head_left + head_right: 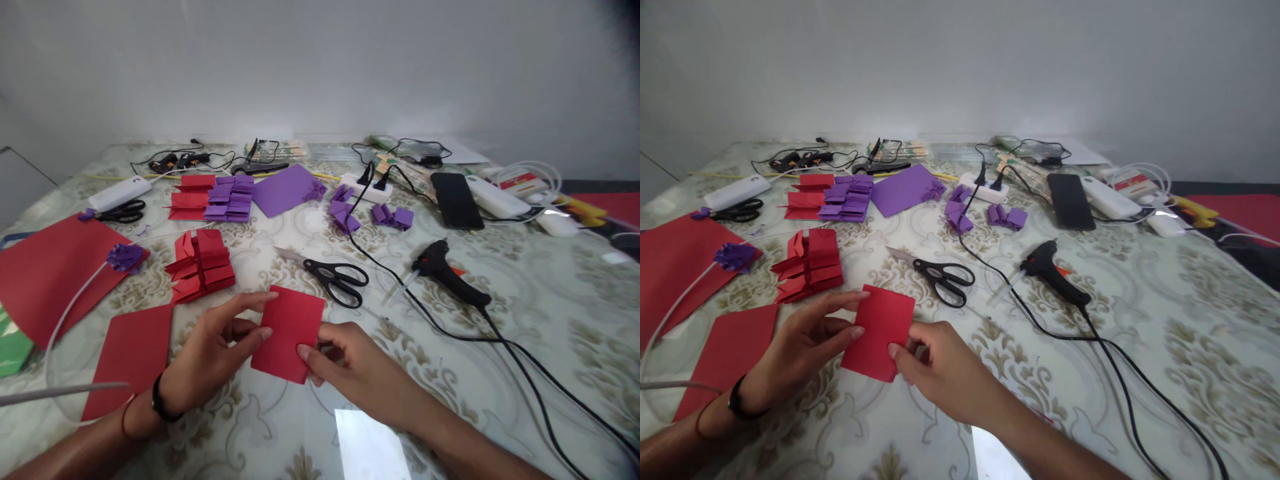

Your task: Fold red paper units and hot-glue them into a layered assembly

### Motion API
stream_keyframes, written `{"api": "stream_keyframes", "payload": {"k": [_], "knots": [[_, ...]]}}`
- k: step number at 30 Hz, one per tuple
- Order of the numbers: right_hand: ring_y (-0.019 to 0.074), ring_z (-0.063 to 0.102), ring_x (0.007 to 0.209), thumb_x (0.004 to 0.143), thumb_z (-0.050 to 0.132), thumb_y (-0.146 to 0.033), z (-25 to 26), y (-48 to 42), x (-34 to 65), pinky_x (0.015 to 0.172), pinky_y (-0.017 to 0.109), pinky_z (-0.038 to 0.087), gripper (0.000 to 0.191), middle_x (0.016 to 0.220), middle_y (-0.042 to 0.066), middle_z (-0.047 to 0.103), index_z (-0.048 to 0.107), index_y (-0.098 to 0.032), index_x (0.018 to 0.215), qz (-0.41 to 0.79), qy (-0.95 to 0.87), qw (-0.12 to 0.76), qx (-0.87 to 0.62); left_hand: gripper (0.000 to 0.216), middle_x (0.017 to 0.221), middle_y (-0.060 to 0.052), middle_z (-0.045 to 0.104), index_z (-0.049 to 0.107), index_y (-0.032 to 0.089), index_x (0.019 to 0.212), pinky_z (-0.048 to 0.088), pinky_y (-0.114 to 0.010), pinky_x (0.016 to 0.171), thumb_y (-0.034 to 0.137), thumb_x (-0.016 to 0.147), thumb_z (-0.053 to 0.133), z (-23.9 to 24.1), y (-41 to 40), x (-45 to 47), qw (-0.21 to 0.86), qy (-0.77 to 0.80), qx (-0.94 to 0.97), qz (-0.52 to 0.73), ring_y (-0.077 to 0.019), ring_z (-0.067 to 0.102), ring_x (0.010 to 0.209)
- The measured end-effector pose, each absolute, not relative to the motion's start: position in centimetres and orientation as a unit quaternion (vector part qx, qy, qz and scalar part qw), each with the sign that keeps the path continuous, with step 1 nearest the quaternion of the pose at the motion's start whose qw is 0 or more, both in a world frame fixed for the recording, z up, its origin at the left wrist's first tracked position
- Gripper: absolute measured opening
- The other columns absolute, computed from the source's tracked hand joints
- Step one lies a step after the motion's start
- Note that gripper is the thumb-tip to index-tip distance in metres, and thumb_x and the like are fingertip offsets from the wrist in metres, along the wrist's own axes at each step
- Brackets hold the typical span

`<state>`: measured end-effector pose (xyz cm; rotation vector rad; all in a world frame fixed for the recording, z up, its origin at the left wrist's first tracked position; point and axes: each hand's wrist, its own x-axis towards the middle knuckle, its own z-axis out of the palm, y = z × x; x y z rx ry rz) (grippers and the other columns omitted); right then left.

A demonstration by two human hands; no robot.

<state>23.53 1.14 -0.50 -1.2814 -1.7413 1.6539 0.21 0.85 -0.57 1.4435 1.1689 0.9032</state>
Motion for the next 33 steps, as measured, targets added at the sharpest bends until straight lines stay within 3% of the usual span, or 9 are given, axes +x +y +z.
{"api": "stream_keyframes", "payload": {"k": [3, 6, 12, 19, 24, 33], "knots": [[0.0148, 0.065, 0.064, 0.098, 0.058, -0.042, -0.4, 1.3, 23.6, 0.058, 0.023, 0.049, 0.031, 0.071, 0.002, 0.067, 0.062, -0.018, 0.079, 0.601, -0.604, 0.239, -0.467, 0.055, 0.099, 0.000, 0.069, 0.054, 0.029, 0.139, 0.043, -0.015, 0.045, 0.026, 0.089, 0.076, -0.6, 1.0, 0.3, 0.570, 0.481, 0.545, 0.382, -0.0070, 0.062, 0.057], [0.0141, 0.067, 0.063, 0.096, 0.061, -0.045, -0.5, 1.6, 23.6, 0.059, 0.023, 0.053, 0.031, 0.072, 0.000, 0.065, 0.058, -0.019, 0.078, 0.627, -0.567, 0.265, -0.464, 0.069, 0.078, 0.004, 0.069, 0.040, 0.030, 0.149, 0.050, -0.018, 0.050, 0.028, 0.089, 0.076, -0.3, 1.0, 0.2, 0.618, 0.472, 0.529, 0.341, -0.0133, 0.068, 0.061], [0.0131, 0.068, 0.060, 0.093, 0.067, -0.050, -0.8, 1.9, 23.8, 0.059, 0.023, 0.056, 0.035, 0.071, -0.001, 0.067, 0.061, -0.018, 0.079, 0.650, -0.546, 0.258, -0.462, 0.051, 0.065, 0.005, 0.061, 0.056, 0.024, 0.144, 0.056, -0.021, 0.048, 0.039, 0.096, 0.067, -0.2, 1.2, 0.0, 0.525, 0.534, 0.583, 0.315, -0.0175, 0.073, 0.058], [0.0146, 0.070, 0.060, 0.084, 0.077, -0.059, -0.7, 2.1, 23.6, 0.058, 0.023, 0.058, 0.043, 0.067, 0.000, 0.070, 0.065, -0.018, 0.080, 0.699, -0.501, 0.258, -0.441, 0.061, 0.070, 0.006, 0.061, 0.051, 0.027, 0.152, 0.069, -0.030, 0.065, 0.036, 0.095, 0.071, -0.5, 1.1, 0.1, 0.547, 0.531, 0.550, 0.341, -0.0189, 0.078, 0.065], [0.0159, 0.074, 0.062, 0.080, 0.080, -0.060, -0.8, 2.2, 23.6, 0.062, 0.025, 0.058, 0.045, 0.067, -0.001, 0.071, 0.066, -0.018, 0.078, 0.695, -0.495, 0.257, -0.454, 0.054, 0.067, 0.006, 0.058, 0.057, 0.030, 0.148, 0.069, -0.031, 0.065, 0.039, 0.096, 0.069, -1.3, 1.0, -0.2, 0.555, 0.525, 0.550, 0.337, -0.0208, 0.079, 0.067], [0.0179, 0.075, 0.063, 0.077, 0.083, -0.061, -0.7, 2.2, 23.4, 0.064, 0.028, 0.058, 0.046, 0.067, -0.002, 0.071, 0.065, -0.018, 0.075, 0.684, -0.488, 0.258, -0.477, 0.061, 0.070, 0.004, 0.065, 0.049, 0.026, 0.156, 0.067, -0.029, 0.063, 0.039, 0.099, 0.067, -1.6, 1.0, -0.5, 0.546, 0.521, 0.567, 0.329, -0.0223, 0.080, 0.070]]}}
